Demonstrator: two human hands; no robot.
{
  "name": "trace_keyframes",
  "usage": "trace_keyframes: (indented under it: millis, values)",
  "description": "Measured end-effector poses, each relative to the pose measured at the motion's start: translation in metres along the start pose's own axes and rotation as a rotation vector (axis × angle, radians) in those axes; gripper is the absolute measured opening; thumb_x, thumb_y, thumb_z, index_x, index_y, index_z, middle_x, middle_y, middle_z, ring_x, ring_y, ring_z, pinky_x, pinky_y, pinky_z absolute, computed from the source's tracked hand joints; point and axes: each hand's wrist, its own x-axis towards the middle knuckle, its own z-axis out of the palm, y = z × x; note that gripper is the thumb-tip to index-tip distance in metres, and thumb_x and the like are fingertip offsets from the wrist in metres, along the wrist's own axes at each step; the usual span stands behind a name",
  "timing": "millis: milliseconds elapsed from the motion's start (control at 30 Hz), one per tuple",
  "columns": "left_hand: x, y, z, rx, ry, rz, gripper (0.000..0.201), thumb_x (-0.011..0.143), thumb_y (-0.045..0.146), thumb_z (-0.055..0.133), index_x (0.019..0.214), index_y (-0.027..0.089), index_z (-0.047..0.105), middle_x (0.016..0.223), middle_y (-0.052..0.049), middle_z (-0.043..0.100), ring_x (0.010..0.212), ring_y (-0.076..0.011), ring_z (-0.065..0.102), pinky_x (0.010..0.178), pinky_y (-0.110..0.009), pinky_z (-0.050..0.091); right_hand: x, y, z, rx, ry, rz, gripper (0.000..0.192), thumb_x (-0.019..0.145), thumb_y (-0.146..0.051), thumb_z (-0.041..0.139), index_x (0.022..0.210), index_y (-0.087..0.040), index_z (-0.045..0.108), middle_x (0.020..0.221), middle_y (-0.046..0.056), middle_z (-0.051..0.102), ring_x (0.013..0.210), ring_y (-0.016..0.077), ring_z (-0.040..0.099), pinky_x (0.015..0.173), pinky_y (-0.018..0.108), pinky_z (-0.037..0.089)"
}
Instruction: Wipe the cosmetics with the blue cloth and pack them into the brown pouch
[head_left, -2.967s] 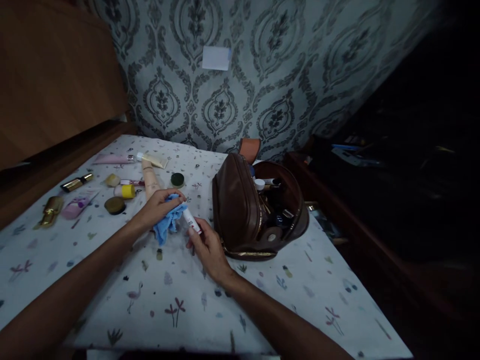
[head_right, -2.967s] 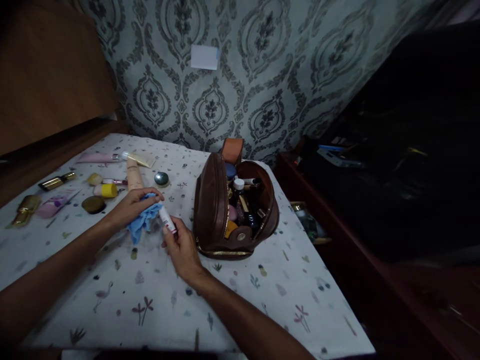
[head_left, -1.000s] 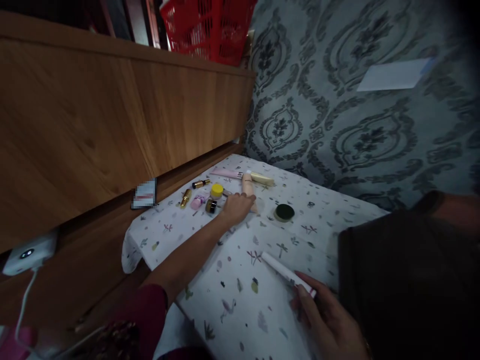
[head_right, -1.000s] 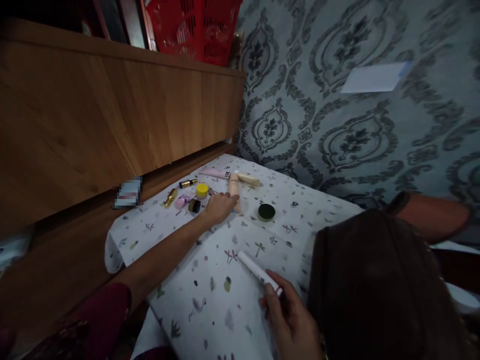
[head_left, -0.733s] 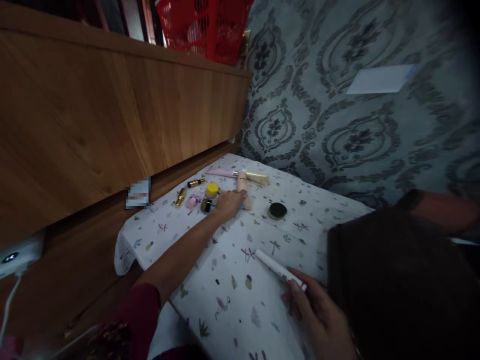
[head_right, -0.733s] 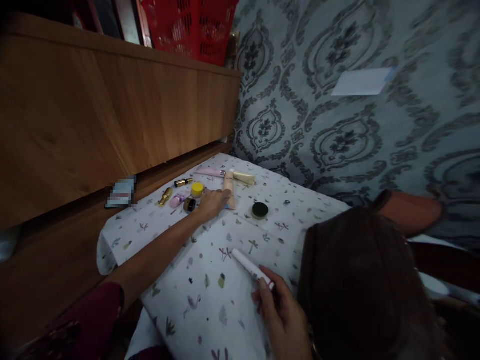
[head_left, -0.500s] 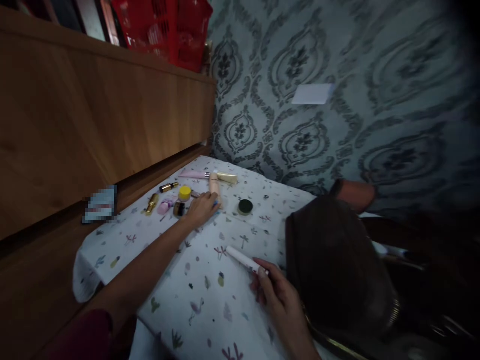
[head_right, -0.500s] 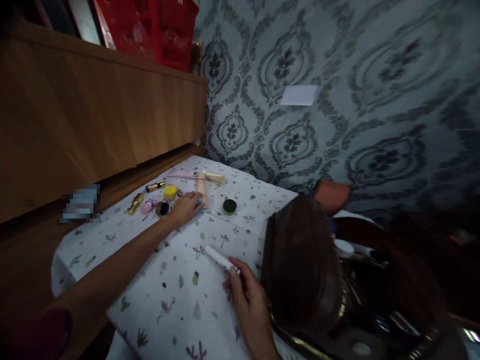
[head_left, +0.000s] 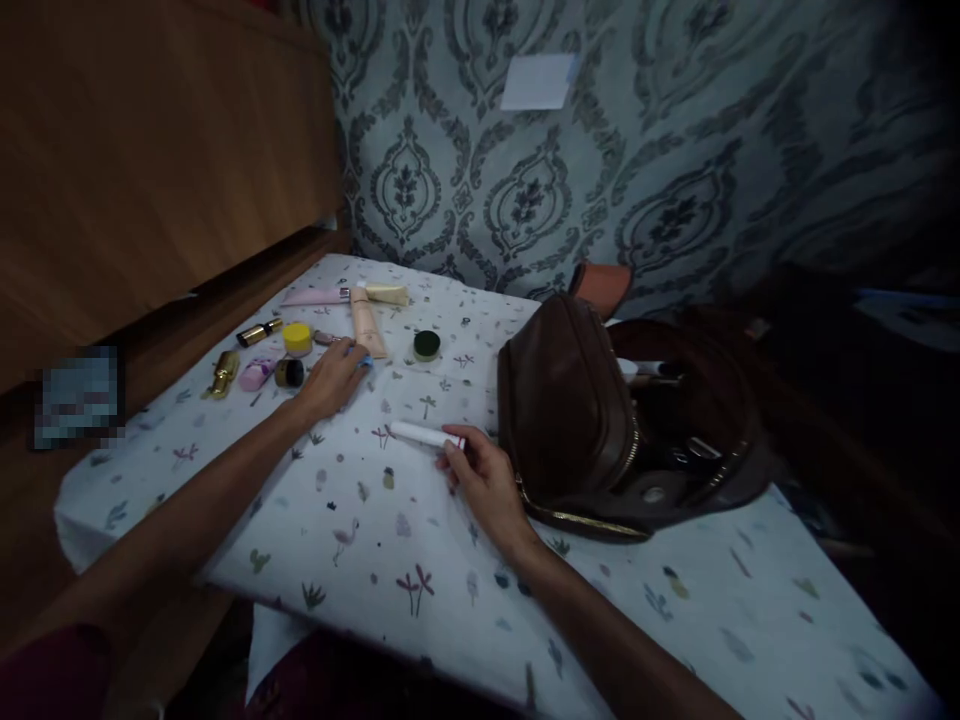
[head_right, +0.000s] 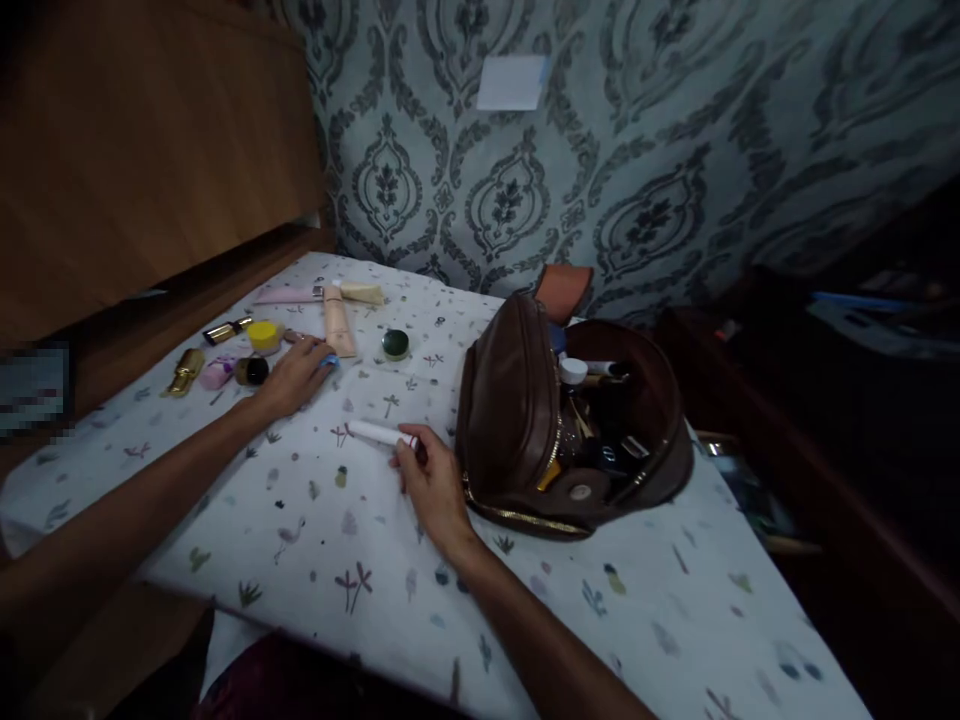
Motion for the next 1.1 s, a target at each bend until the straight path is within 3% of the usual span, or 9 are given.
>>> trace_keyframes:
  millis: [133, 233, 300, 400, 567, 667, 767, 900, 1100]
  values:
    - [-0.006, 0.044, -0.009, -0.318, -0.005, 0.163, 0.029, 0.1, 0.034, 0.04, 0.114, 0.017, 0.058, 0.106, -0.009, 0.06, 0.101, -0.0227, 0.057, 0.092, -0.034, 0.046, 0.007, 0.003, 0.007, 0.054, -0.003, 0.004, 0.039, 0.081, -0.047, 0.058, 0.105, -0.016, 0.063, 0.064, 0.0, 0.065, 0.047, 0.011, 0.051, 0.043, 0.022, 0.039]
    - [-0.014, 0.081, -0.01, -0.478, -0.198, 0.361, 0.033, 0.102, 0.038, 0.037, 0.113, 0.017, 0.059, 0.106, -0.009, 0.062, 0.1, -0.0209, 0.059, 0.091, -0.031, 0.046, 0.01, 0.005, 0.009, 0.087, 0.005, -0.014, 0.031, 0.079, -0.042, 0.06, 0.1, -0.018, 0.061, 0.064, -0.001, 0.065, 0.049, 0.0112, 0.052, 0.042, 0.021, 0.038]
    - [-0.018, 0.094, -0.008, -0.472, -0.293, 0.438, 0.034, 0.102, 0.041, 0.036, 0.112, 0.017, 0.06, 0.103, -0.009, 0.061, 0.097, -0.0208, 0.058, 0.087, -0.031, 0.045, 0.011, 0.006, 0.008, 0.134, 0.014, 0.002, 0.024, 0.076, -0.039, 0.062, 0.09, -0.019, 0.059, 0.063, -0.002, 0.065, 0.049, 0.0114, 0.053, 0.042, 0.021, 0.039]
    - [-0.019, 0.089, -0.005, -0.396, -0.354, 0.448, 0.036, 0.1, 0.048, 0.041, 0.105, 0.018, 0.06, 0.098, -0.008, 0.06, 0.092, -0.021, 0.057, 0.082, -0.03, 0.045, 0.011, 0.006, 0.005, 0.187, 0.026, 0.037, 0.022, 0.074, -0.038, 0.065, 0.084, -0.02, 0.058, 0.061, -0.003, 0.064, 0.049, 0.012, 0.053, 0.044, 0.022, 0.041]
    - [-0.009, 0.052, -0.007, -0.31, -0.384, 0.374, 0.039, 0.091, 0.057, 0.055, 0.099, 0.02, 0.062, 0.094, -0.004, 0.057, 0.089, -0.0203, 0.056, 0.079, -0.029, 0.042, 0.008, 0.003, 0.004, 0.218, 0.077, 0.006, 0.029, 0.078, -0.045, 0.067, 0.09, -0.02, 0.059, 0.064, -0.002, 0.066, 0.055, 0.0128, 0.057, 0.054, 0.025, 0.047]
    - [-0.006, 0.041, -0.01, -0.326, -0.387, 0.326, 0.037, 0.088, 0.056, 0.059, 0.093, 0.019, 0.064, 0.092, -0.002, 0.056, 0.085, -0.0189, 0.055, 0.076, -0.028, 0.041, 0.007, 0.0, 0.004, 0.234, 0.091, -0.02, 0.03, 0.081, -0.046, 0.066, 0.092, -0.02, 0.058, 0.066, -0.001, 0.067, 0.058, 0.0129, 0.058, 0.057, 0.025, 0.048]
    - [-0.004, 0.042, -0.014, -0.518, -0.435, 0.221, 0.034, 0.085, 0.051, 0.064, 0.094, 0.018, 0.064, 0.088, -0.001, 0.058, 0.082, -0.0177, 0.057, 0.073, -0.027, 0.043, 0.005, -0.002, 0.004, 0.239, 0.08, -0.016, 0.029, 0.085, -0.047, 0.063, 0.09, -0.019, 0.057, 0.066, -0.001, 0.066, 0.057, 0.0113, 0.057, 0.058, 0.024, 0.047]
    - [-0.004, 0.052, -0.02, -0.774, -0.473, 0.048, 0.034, 0.081, 0.049, 0.065, 0.095, 0.018, 0.063, 0.083, 0.001, 0.059, 0.079, -0.017, 0.057, 0.07, -0.025, 0.045, 0.004, -0.003, 0.003, 0.259, 0.035, 0.033, 0.035, 0.087, -0.054, 0.059, 0.082, -0.02, 0.053, 0.063, -0.003, 0.061, 0.049, 0.0089, 0.051, 0.046, 0.02, 0.041]
    - [-0.006, 0.055, -0.019, -0.764, -0.49, 0.084, 0.035, 0.089, 0.051, 0.054, 0.078, 0.017, 0.054, 0.071, 0.002, 0.053, 0.066, -0.013, 0.051, 0.061, -0.022, 0.042, 0.002, -0.003, 0.001, 0.222, -0.019, 0.041, 0.034, 0.083, -0.052, 0.064, 0.083, -0.021, 0.052, 0.064, -0.005, 0.057, 0.044, 0.0064, 0.045, 0.04, 0.019, 0.033]
